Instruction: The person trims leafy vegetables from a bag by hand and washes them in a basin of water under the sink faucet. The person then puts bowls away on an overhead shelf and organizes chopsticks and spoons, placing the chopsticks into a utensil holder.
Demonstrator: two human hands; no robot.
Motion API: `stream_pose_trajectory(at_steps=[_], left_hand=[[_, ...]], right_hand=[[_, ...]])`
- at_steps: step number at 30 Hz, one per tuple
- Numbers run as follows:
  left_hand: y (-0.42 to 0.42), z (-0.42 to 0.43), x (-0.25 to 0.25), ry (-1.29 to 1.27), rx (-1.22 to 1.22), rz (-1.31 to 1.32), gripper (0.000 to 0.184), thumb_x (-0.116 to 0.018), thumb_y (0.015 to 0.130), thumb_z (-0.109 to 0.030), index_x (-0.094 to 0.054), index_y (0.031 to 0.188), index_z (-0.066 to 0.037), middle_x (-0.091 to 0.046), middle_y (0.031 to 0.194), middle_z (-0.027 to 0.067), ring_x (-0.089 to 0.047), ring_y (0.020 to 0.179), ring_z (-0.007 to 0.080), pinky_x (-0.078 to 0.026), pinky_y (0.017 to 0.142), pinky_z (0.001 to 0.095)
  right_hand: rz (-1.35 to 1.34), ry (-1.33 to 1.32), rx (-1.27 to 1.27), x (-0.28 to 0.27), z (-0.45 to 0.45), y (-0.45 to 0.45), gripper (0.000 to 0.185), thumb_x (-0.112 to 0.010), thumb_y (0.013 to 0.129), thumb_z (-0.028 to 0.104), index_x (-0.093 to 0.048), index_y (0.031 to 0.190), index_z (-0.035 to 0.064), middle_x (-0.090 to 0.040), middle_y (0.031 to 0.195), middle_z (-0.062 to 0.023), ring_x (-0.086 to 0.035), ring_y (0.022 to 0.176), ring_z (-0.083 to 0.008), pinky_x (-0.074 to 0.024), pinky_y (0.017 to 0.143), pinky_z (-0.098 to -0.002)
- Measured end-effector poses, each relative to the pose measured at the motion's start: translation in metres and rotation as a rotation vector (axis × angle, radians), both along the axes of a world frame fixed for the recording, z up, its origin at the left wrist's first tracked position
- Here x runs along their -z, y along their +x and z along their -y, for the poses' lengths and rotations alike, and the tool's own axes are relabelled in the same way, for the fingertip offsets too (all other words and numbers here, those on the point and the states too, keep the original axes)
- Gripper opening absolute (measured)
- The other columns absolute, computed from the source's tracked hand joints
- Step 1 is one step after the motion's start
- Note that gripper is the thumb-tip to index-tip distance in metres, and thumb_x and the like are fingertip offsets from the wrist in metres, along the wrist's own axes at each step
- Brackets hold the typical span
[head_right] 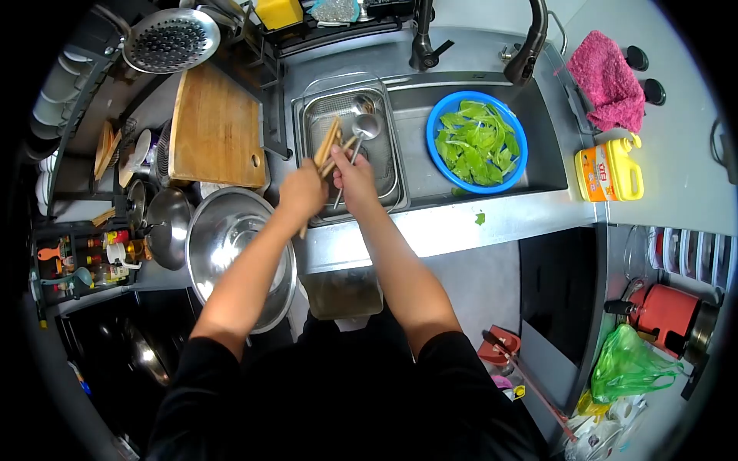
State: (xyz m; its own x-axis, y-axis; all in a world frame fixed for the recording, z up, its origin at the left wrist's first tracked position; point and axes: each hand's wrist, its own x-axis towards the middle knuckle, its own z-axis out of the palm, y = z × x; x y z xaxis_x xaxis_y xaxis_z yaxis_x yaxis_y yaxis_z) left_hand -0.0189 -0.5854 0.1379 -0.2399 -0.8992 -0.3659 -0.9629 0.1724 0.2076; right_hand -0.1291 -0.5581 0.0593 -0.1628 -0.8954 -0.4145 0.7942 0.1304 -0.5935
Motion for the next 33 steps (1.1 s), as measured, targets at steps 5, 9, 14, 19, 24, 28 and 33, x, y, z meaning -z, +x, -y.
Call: stream_pose_trajectory(at_steps=[5,9,14,19,24,28,33], left_hand=[[0.034,-0.08,-0.037,0.159,-0.187,-0.639,0.039,-0.069,0.081,-0.008,-0.052,0.115,0.001,-0.069,0.089,0.0238,-0.071,0.082,0.0377,-0.054,0.073,0.0461],[0.064,-0.122,-0.041,0.774,-0.581,-1.396,0.037,-0.064,0.086,0.009,-0.054,0.118,-0.006,-0.064,0.092,0.0051,-0.067,0.075,0.0158,-0.055,0.064,0.0286],[0.086,-0.135,-0.043,0.843,-0.571,-1.513,0.034,-0.067,0.086,0.002,-0.057,0.116,-0.01,-0.063,0.089,0.0027,-0.062,0.072,0.0118,-0.05,0.064,0.0254],[0.092,-0.125,-0.047,0.92,-0.539,-1.52,0.026,-0.068,0.087,-0.003,-0.06,0.11,-0.01,-0.064,0.088,0.0024,-0.062,0.072,0.0115,-0.05,0.064,0.0253],[0.101,-0.107,-0.053,1.027,-0.551,-1.509,0.023,-0.068,0.095,-0.017,-0.062,0.116,-0.007,-0.071,0.104,0.0088,-0.062,0.073,0.015,-0.052,0.063,0.0271],[0.089,-0.105,-0.062,1.051,-0.61,-1.611,0.035,-0.066,0.098,-0.028,-0.06,0.122,-0.002,-0.071,0.111,0.012,-0.062,0.073,0.0172,-0.051,0.06,0.0268],[0.077,-0.104,-0.067,0.714,-0.481,-1.38,0.021,-0.07,0.093,-0.012,-0.062,0.111,-0.005,-0.071,0.088,0.0078,-0.062,0.062,0.0131,-0.048,0.054,0.0244]], right_hand=[[-0.117,-0.079,-0.085,-0.067,-0.053,0.0,0.01,-0.071,0.093,0.01,-0.062,0.095,0.0073,-0.053,0.071,0.0068,-0.042,0.055,-0.0016,-0.0291,0.047,-0.0195],[-0.091,-0.112,-0.216,-0.111,-0.084,0.024,0.016,-0.07,0.094,0.009,-0.061,0.107,0.0052,-0.055,0.074,0.0036,-0.042,0.054,-0.0032,-0.0313,0.048,-0.0183],[-0.08,-0.045,-0.35,-0.13,-0.085,0.037,0.013,-0.071,0.095,0.012,-0.062,0.103,0.0089,-0.05,0.067,0.0052,-0.039,0.052,-0.0036,-0.0318,0.048,-0.0194],[-0.055,-0.074,-0.359,-0.136,-0.078,0.034,0.011,-0.073,0.094,0.014,-0.062,0.094,0.0095,-0.054,0.067,0.0038,-0.042,0.05,-0.0053,-0.0325,0.047,-0.0209],[-0.192,-0.048,-0.301,-0.157,-0.074,0.031,0.012,-0.069,0.096,0.01,-0.067,0.105,0.0032,-0.053,0.069,0.0042,-0.04,0.052,-0.0041,-0.0318,0.047,-0.0183],[-0.171,-0.102,-0.318,-0.152,-0.072,0.017,0.015,-0.07,0.095,0.01,-0.068,0.107,0.002,-0.053,0.067,0.0049,-0.039,0.051,-0.0033,-0.0294,0.046,-0.0189],[-0.856,-0.017,-0.038,-0.143,-0.08,0.014,0.023,-0.079,0.086,0.015,-0.065,0.099,0.001,-0.056,0.073,0.0001,-0.045,0.056,-0.0086,-0.0395,0.053,-0.0238]])
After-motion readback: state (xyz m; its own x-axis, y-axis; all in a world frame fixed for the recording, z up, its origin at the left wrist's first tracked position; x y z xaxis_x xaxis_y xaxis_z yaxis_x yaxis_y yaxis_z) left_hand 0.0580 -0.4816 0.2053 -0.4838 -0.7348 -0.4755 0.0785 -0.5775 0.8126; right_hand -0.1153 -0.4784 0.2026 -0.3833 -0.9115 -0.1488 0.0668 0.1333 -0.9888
